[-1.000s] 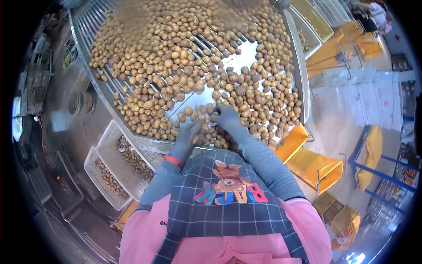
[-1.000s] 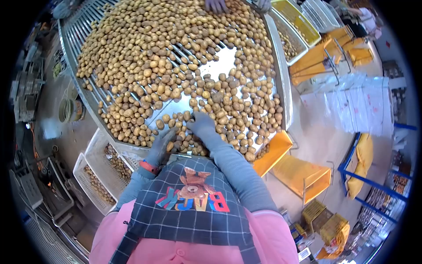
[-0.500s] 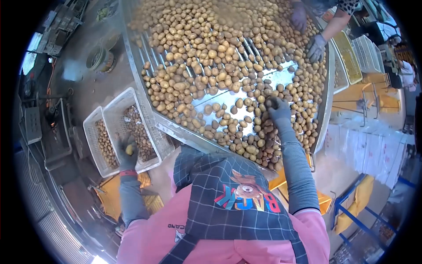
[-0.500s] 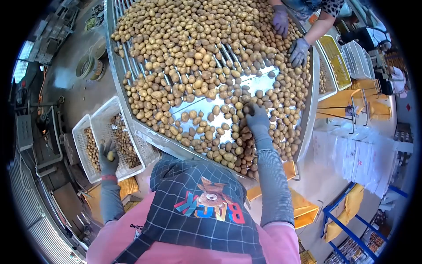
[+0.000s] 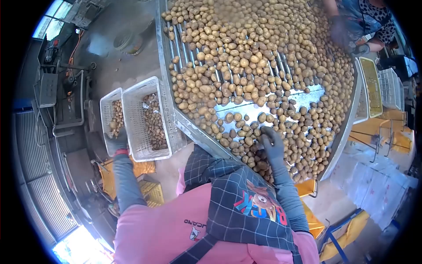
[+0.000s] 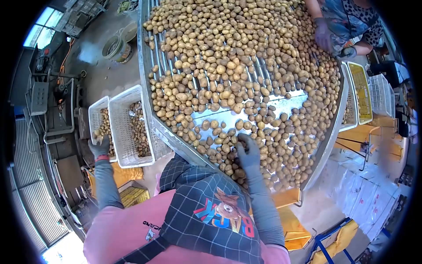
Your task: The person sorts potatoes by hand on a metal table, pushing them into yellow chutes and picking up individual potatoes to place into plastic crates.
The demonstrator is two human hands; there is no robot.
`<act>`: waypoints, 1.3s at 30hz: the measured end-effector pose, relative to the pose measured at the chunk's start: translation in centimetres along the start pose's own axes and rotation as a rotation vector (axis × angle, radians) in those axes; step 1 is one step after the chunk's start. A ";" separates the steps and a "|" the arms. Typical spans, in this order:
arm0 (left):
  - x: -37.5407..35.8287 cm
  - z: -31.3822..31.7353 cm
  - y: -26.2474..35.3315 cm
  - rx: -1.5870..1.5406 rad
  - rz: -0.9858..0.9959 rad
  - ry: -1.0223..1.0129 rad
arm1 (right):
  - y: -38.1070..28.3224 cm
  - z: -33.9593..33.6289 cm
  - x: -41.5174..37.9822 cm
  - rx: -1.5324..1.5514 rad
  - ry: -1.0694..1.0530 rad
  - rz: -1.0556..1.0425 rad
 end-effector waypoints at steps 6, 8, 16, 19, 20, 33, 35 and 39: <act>-15.2 29.0 -1.6 0.846 0.395 -0.350 | -5.6 8.3 3.6 -0.136 -0.114 -0.392; -18.7 37.2 -10.4 1.030 0.439 -0.524 | -8.8 12.6 3.1 -0.312 -0.118 -0.747; -34.5 42.6 -22.7 1.520 0.768 -1.173 | 2.9 -0.5 -2.5 -0.788 -0.478 -0.599; -35.5 40.6 -22.9 1.290 0.452 -1.632 | 5.1 -9.5 -0.7 -1.072 -0.204 -0.573; -35.5 43.3 -20.9 1.445 0.796 -1.667 | 7.4 -12.8 0.5 -0.916 -0.127 -0.501; -40.9 46.6 -25.3 1.209 0.758 -1.647 | 6.8 -7.7 1.8 -0.858 0.065 -0.292; -36.9 43.7 -23.3 0.976 0.384 -1.311 | 7.7 -9.4 -2.8 -0.799 0.060 -0.324; -23.0 35.5 -15.6 0.952 0.159 -0.732 | 13.2 -14.3 -7.5 -0.791 0.307 -0.136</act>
Point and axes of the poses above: each hand's wrist, its own x-axis towards the middle knuckle, its own z-axis out of the palm, y = z × x, the point moved 5 cm from there along x, towards the middle knuckle, and after that the axes turned 6 degrees about y, right-handed, at the moved point
